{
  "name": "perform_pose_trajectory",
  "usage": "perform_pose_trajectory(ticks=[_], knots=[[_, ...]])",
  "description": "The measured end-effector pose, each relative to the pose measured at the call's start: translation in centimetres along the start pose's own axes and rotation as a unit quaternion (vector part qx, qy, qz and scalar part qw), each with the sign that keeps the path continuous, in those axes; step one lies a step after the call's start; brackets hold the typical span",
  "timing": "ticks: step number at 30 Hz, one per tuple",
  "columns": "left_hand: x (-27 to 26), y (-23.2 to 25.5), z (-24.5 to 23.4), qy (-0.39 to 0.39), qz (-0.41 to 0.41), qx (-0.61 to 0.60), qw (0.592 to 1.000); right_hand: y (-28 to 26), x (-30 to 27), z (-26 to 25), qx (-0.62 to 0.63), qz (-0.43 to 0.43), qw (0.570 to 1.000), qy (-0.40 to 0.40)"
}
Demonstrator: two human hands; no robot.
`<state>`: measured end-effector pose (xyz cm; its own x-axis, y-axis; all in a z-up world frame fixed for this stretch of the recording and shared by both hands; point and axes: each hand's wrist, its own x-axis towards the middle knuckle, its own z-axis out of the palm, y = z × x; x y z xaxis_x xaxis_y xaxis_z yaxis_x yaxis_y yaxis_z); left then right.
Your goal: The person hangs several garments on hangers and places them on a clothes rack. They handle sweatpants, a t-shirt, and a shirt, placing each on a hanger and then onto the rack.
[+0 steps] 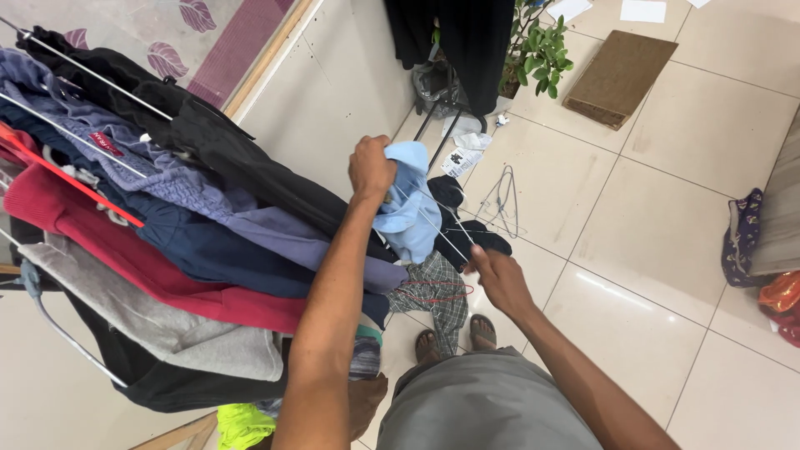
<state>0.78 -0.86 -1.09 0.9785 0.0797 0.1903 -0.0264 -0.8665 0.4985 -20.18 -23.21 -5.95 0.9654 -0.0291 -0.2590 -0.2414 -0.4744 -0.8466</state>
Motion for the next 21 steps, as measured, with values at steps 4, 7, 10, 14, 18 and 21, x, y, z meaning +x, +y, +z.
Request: perform_pose_trajectory(ticks=[4, 7, 10, 14, 18, 21], knots=[[0.2, 0.0, 1.6, -0.027, 0.009, -0.063, 0.998, -2.2, 4.4, 0.4, -0.004, -0.043, 0.999, -0.027], [0.5, 0.6, 1.1, -0.018, 0.009, -0.131, 0.991, -4.4, 7.2, 0.9, -0.024, -0.058, 0.997, -0.034], [0.3, 0.6, 0.1, -0.017, 0.008, -0.263, 0.965, -5.9, 8.4, 1.1, -0.019, -0.047, 0.998, -0.036], [0.3, -0.5, -0.9, -0.028, 0.096, -0.363, 0.927, -7.8, 10.2, 1.2, -0.047, -0.080, 0.996, -0.015], [0.5, -1.0, -1.2, -0.072, 0.121, -0.358, 0.923, -10.0, 10.5, 0.7, -0.097, -0.043, 0.994, -0.039], [0.5, -1.3, -1.3, -0.090, 0.103, -0.415, 0.900, -10.9, 10.1, 0.7, -0.102, -0.078, 0.991, -0.031]])
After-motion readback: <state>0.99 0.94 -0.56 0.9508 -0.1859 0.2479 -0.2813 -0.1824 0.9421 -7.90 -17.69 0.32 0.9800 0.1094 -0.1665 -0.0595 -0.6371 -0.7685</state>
